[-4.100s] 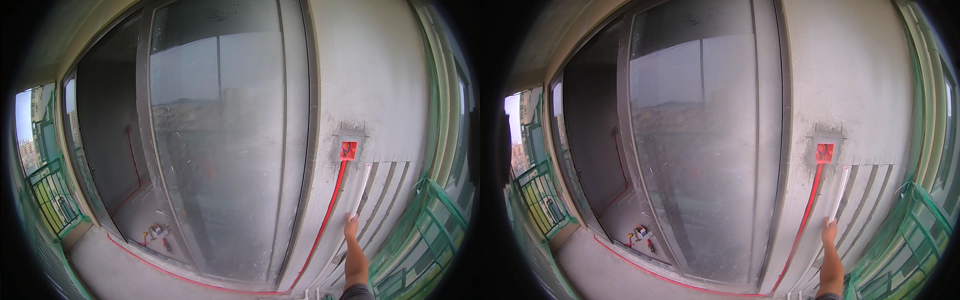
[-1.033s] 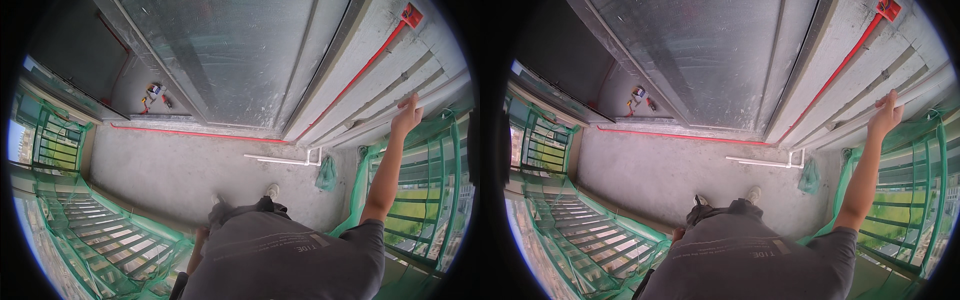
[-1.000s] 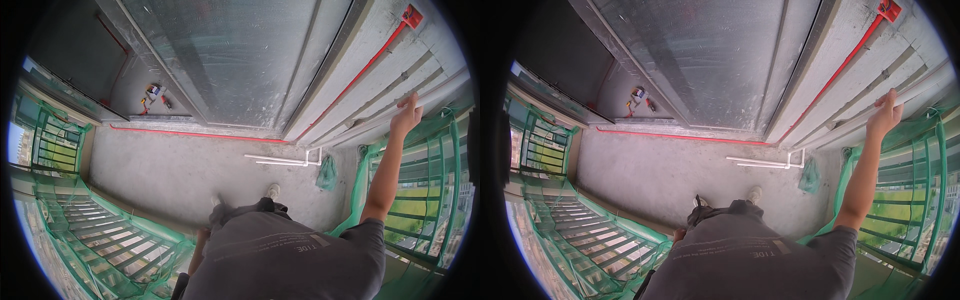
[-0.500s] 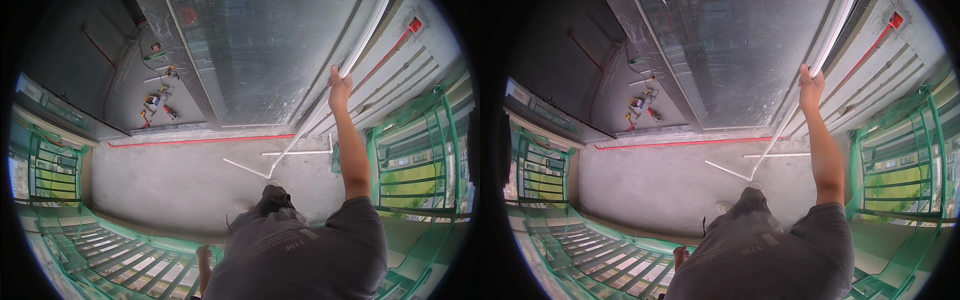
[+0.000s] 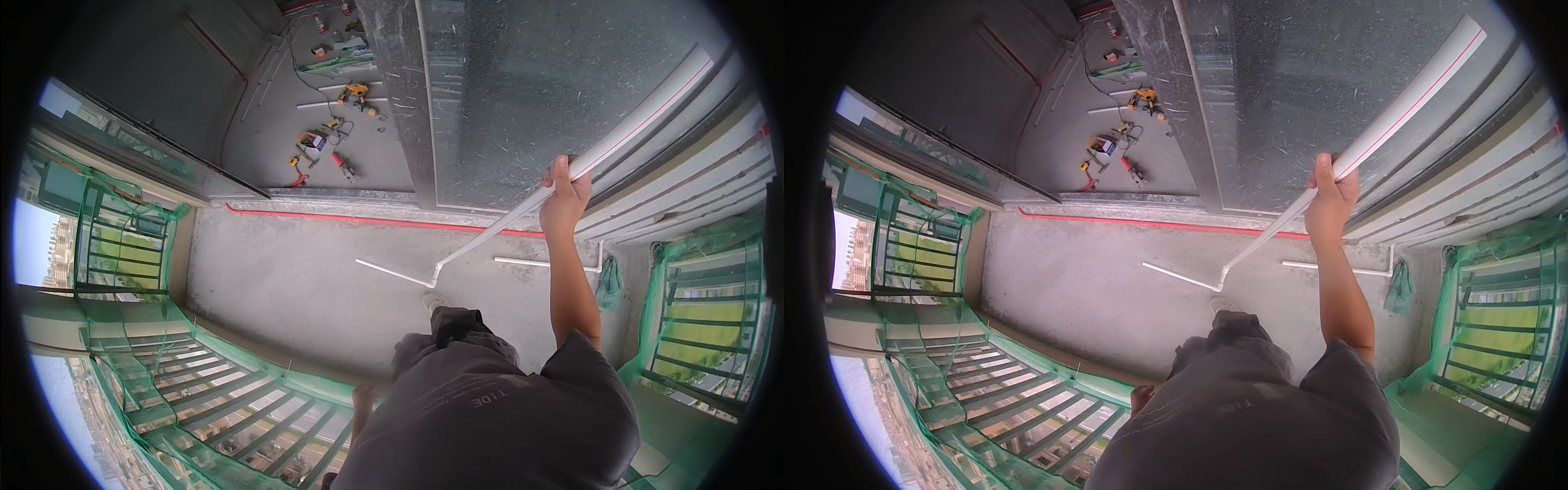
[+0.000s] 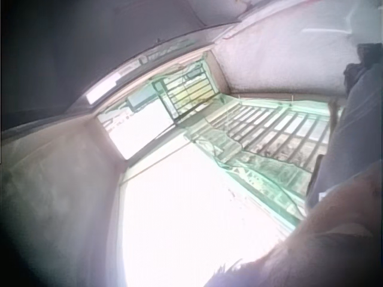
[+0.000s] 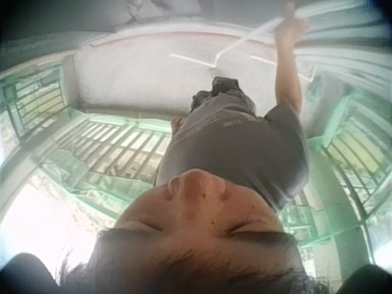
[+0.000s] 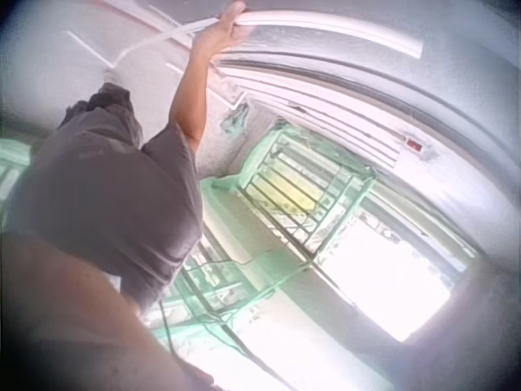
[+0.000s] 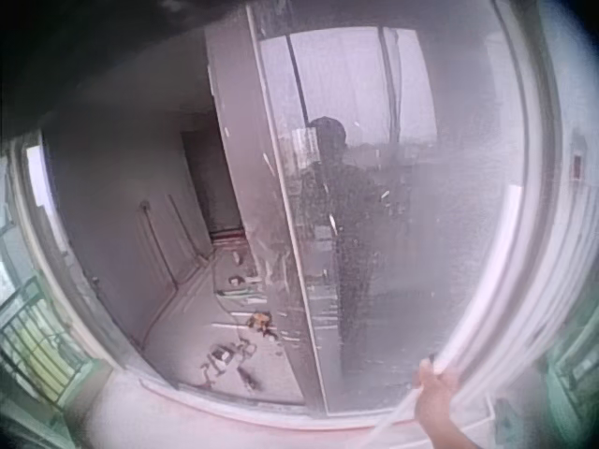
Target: The person walks to a balcony, picks up a white pipe, and positions it against the wall near a window frame. They then return inside, pick up another white pipe, and place it vertically against the wall near the window.
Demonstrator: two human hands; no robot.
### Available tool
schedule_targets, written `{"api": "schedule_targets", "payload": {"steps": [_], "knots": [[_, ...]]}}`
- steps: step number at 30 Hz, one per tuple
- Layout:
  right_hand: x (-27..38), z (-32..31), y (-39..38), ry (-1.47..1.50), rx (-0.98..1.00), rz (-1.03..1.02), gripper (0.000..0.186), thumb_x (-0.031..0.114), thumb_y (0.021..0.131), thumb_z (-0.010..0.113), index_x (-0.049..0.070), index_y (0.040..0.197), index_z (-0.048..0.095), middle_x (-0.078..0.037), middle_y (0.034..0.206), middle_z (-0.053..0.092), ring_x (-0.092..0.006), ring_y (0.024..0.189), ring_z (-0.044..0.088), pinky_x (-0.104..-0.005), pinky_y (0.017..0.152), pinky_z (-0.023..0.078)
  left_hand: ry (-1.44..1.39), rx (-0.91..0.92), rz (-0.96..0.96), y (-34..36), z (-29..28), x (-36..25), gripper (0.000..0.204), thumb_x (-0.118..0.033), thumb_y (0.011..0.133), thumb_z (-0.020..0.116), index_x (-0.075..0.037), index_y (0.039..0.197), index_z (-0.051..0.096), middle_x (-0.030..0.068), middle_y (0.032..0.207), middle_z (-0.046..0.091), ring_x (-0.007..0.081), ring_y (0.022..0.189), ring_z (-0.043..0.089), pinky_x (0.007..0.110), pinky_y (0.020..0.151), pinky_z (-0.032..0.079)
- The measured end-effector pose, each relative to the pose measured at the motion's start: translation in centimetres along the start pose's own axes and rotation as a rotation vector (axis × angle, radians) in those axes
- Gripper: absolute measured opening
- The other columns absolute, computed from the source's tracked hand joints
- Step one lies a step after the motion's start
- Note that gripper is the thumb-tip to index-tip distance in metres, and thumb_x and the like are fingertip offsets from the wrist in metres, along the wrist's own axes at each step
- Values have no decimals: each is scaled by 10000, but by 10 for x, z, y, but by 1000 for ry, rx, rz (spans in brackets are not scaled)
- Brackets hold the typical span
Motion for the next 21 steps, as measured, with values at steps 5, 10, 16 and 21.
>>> {"api": "schedule_targets", "payload": {"steps": [5,10,16,21], "knots": [[-37,119,-31,106,67,97,192,172,972,692,50,898,563,2,794,532,-75,697,466,-246,636,386,216,-26,91,29,-56,-14,331,-255,929,687,64,1019,697,127,839,725,201,723,706,320,644,572],[-57,169,-25,-188,34,57,315,256,950,736,51,807,544,-1,614,484,-75,528,451,-240,484,366,-220,-161,-56,70,-111,-107,143,-126,901,676,2,952,716,80,713,679,132,558,625,275,449,467],[-18,139,-37,-201,-229,18,361,273,953,730,52,772,511,8,585,442,-79,483,401,-262,450,340,-105,79,-87,143,-175,-115,196,-159,909,696,14,996,666,88,692,636,146,507,589,280,426,447],[74,66,-30,-301,-422,-105,285,201,987,667,108,785,489,53,572,329,-80,472,307,-276,457,280,7,171,-213,220,-246,-105,207,-146,893,656,22,1005,613,106,704,606,171,497,558,293,426,449]]}}
Point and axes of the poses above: each hand's wrist, its own y-axis towards the middle knuckle, its own z-axis out of the palm, x = y × z, the point moved 6 cm from there along y, towards the middle knuckle
